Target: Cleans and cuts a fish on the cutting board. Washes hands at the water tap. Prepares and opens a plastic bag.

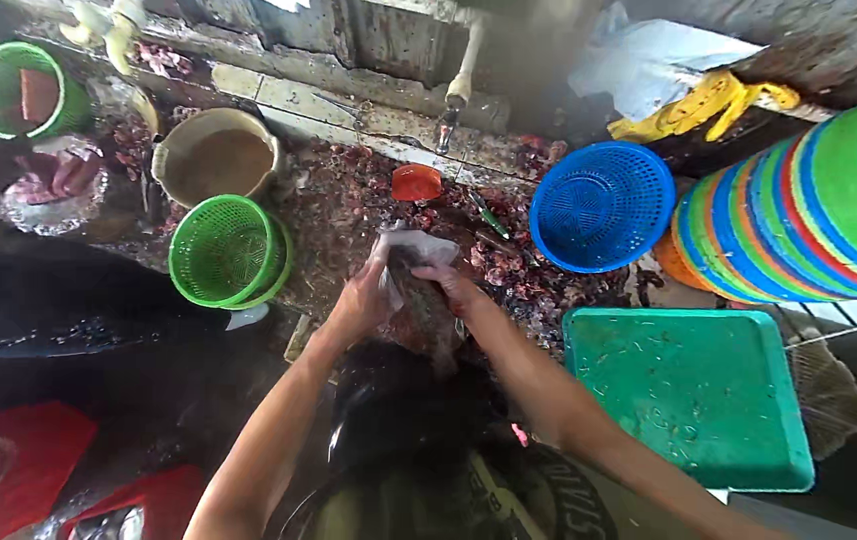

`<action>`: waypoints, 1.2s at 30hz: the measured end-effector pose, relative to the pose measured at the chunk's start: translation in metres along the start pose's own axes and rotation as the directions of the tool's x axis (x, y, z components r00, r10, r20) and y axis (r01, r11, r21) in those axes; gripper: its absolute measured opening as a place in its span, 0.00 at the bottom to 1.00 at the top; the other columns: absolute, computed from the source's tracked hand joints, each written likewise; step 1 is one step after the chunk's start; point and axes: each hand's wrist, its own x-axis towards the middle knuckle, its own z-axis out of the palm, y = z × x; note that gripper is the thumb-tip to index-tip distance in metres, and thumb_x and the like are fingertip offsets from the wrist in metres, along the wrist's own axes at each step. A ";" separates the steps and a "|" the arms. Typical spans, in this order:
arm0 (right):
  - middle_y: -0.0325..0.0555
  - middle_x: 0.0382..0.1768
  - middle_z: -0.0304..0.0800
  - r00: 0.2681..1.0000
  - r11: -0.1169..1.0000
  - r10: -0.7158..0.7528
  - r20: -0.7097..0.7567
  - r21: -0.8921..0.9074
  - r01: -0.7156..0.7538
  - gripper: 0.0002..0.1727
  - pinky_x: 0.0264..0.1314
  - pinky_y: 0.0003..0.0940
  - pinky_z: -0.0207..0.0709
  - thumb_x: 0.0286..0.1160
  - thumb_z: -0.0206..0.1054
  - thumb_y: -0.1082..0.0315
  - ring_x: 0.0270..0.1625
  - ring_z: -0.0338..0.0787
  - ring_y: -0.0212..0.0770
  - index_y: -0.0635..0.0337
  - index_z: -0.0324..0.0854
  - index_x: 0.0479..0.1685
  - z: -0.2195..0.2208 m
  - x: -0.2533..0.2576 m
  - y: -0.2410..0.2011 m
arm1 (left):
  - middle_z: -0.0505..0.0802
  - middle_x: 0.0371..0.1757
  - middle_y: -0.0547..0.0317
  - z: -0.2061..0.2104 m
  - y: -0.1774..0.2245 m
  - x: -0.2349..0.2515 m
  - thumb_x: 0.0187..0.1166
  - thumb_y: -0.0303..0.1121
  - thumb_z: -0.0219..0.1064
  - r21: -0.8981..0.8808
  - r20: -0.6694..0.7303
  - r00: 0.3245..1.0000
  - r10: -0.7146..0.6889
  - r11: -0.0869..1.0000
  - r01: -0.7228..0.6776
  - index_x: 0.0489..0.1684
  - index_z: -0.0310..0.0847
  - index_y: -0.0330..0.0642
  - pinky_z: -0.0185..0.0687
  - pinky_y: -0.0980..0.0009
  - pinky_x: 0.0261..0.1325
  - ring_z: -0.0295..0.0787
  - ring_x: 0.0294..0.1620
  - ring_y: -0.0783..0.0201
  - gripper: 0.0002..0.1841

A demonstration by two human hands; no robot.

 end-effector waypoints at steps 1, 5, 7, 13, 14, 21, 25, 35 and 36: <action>0.45 0.62 0.91 0.992 0.998 -0.013 -0.123 0.051 0.019 0.41 0.57 0.47 0.88 0.66 0.79 0.46 0.58 0.92 0.42 0.41 0.71 0.83 0.005 0.004 0.007 | 0.80 0.81 0.41 0.009 -0.002 -0.013 0.70 0.26 0.73 0.006 0.007 1.000 -0.011 1.000 0.011 0.98 0.38 0.50 0.85 0.41 0.70 0.89 0.67 0.44 0.54; 0.60 0.74 0.80 0.955 0.995 0.038 -0.294 -0.075 -0.063 0.53 0.62 0.55 0.89 0.70 0.79 0.56 0.67 0.89 0.56 0.46 0.46 0.94 0.005 0.014 0.040 | 0.88 0.70 0.39 0.051 -0.036 -0.027 0.66 0.27 0.75 0.005 0.082 0.976 -0.200 0.980 0.201 0.99 0.31 0.51 0.82 0.41 0.72 0.90 0.66 0.42 0.59; 0.59 0.59 0.91 0.965 0.951 0.144 -0.218 -0.238 -0.196 0.40 0.53 0.47 0.91 0.81 0.70 0.60 0.51 0.96 0.52 0.56 0.54 0.90 0.009 0.001 0.030 | 0.88 0.70 0.38 0.066 -0.054 -0.022 0.64 0.26 0.73 -0.007 0.126 0.952 -0.279 0.959 0.282 0.99 0.30 0.51 0.81 0.40 0.73 0.89 0.67 0.41 0.59; 0.54 0.69 0.86 0.907 0.460 -0.390 -0.159 -0.887 0.043 0.47 0.76 0.52 0.79 0.64 0.78 0.42 0.71 0.86 0.50 0.58 0.69 0.82 -0.004 0.022 0.025 | 0.85 0.76 0.44 0.068 -0.059 -0.046 0.60 0.25 0.79 -0.182 0.070 0.952 -0.299 0.934 0.307 0.97 0.50 0.53 0.80 0.43 0.77 0.85 0.74 0.46 0.56; 0.61 0.72 0.82 0.950 0.400 -0.291 -0.116 -0.916 0.010 0.54 0.79 0.61 0.75 0.59 0.83 0.43 0.74 0.83 0.58 0.60 0.64 0.86 0.003 0.037 0.028 | 0.85 0.77 0.42 0.060 -0.059 -0.050 0.60 0.24 0.79 -0.202 0.068 0.945 -0.321 0.923 0.328 0.97 0.50 0.52 0.79 0.42 0.78 0.85 0.74 0.44 0.56; 0.61 0.39 0.91 0.977 0.592 -0.121 -0.177 -0.803 -0.072 0.11 0.36 0.57 0.83 0.73 0.73 0.71 0.33 0.89 0.55 0.65 0.89 0.50 -0.016 0.016 -0.014 | 0.89 0.63 0.32 0.004 -0.066 -0.097 0.74 0.34 0.74 -0.238 0.138 0.761 -0.634 0.725 0.647 0.86 0.62 0.43 0.83 0.34 0.67 0.89 0.64 0.35 0.37; 0.53 0.39 0.91 0.970 0.832 -0.197 -0.142 -0.548 0.088 0.17 0.38 0.42 0.87 0.71 0.73 0.72 0.33 0.88 0.41 0.68 0.83 0.58 0.013 -0.014 -0.059 | 0.92 0.44 0.43 -0.020 -0.054 -0.093 0.78 0.30 0.70 -0.723 -0.151 0.816 -0.558 0.625 0.293 0.78 0.70 0.38 0.89 0.51 0.51 0.91 0.40 0.53 0.27; 0.31 0.16 0.73 0.925 0.924 -0.379 -0.005 -0.053 0.378 0.23 0.15 0.24 0.70 0.79 0.57 0.69 0.12 0.70 0.27 0.55 0.75 0.74 0.037 -0.017 -0.078 | 0.90 0.48 0.40 -0.041 -0.044 -0.021 0.81 0.26 0.61 -0.786 -0.110 0.784 -0.611 0.537 0.308 0.81 0.60 0.42 0.87 0.51 0.51 0.90 0.43 0.50 0.27; 0.33 0.19 0.75 0.920 0.918 -0.391 0.018 -0.072 0.391 0.25 0.14 0.23 0.67 0.79 0.57 0.68 0.13 0.69 0.26 0.56 0.75 0.77 0.042 -0.019 -0.079 | 0.88 0.56 0.37 -0.044 -0.042 -0.009 0.81 0.25 0.61 -0.828 -0.053 0.765 -0.642 0.456 0.325 0.82 0.59 0.41 0.86 0.50 0.55 0.89 0.49 0.49 0.28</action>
